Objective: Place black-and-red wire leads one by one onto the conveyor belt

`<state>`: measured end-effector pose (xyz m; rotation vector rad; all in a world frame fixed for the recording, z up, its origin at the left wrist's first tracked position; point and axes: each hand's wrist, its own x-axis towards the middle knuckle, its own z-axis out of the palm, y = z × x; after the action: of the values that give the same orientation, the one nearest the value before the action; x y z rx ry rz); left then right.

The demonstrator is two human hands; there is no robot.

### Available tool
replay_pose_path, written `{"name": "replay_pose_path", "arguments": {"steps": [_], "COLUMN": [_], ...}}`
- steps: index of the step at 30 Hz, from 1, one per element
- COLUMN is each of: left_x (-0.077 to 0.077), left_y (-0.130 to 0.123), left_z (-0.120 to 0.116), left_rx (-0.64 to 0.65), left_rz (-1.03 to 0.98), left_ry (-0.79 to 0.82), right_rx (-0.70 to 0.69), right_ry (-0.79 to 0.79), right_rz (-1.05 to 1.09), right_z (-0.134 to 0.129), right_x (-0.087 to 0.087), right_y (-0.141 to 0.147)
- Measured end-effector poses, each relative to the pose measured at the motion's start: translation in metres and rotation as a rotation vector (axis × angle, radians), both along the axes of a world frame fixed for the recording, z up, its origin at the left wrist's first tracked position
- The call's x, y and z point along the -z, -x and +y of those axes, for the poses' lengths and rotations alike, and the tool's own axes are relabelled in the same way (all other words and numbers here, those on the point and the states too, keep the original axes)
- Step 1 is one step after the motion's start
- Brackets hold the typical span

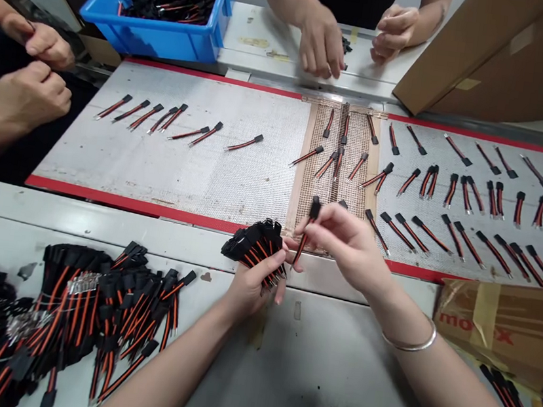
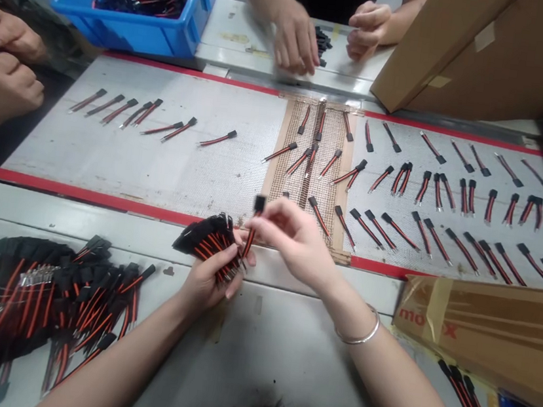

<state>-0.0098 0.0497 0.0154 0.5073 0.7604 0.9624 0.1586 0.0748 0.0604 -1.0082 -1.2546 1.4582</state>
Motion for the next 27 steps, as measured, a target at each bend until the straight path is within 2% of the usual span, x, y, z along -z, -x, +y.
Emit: {"name": "replay_pose_path", "arguments": {"steps": [3, 7, 9, 12, 14, 18, 23, 27], "left_x": [-0.001, -0.002, -0.002, -0.002, -0.001, 0.001, 0.003, 0.007], "left_y": [-0.001, 0.0, 0.0, 0.001, 0.001, 0.004, 0.009, 0.011], "left_z": [0.002, 0.002, 0.001, 0.001, 0.002, 0.004, 0.004, 0.004], "left_rx": [-0.056, -0.011, -0.003, -0.013, -0.031, -0.026, 0.134, 0.201], "left_rz": [-0.017, -0.048, -0.047, -0.043, -0.065, -0.138, -0.231, -0.272], "left_ry": [0.023, 0.07, 0.075, 0.069, 0.088, 0.135, 0.083, 0.061], "right_rx": [0.22, 0.336, 0.254, -0.06, -0.202, -0.217, -0.231, -0.237], "right_ry": [-0.021, -0.011, 0.022, 0.064, 0.044, -0.032, -0.079, -0.148], "right_rz": [-0.07, -0.433, -0.464, -0.307, -0.219, -0.137, -0.119, -0.136], "right_z": [0.01, 0.019, 0.018, 0.011, 0.005, -0.001, -0.007, -0.011], "right_x": [0.006, 0.021, 0.021, 0.013, 0.008, 0.006, 0.006, 0.003], "right_y": [-0.009, -0.018, -0.018, -0.014, -0.01, 0.0, 0.01, 0.013]}}
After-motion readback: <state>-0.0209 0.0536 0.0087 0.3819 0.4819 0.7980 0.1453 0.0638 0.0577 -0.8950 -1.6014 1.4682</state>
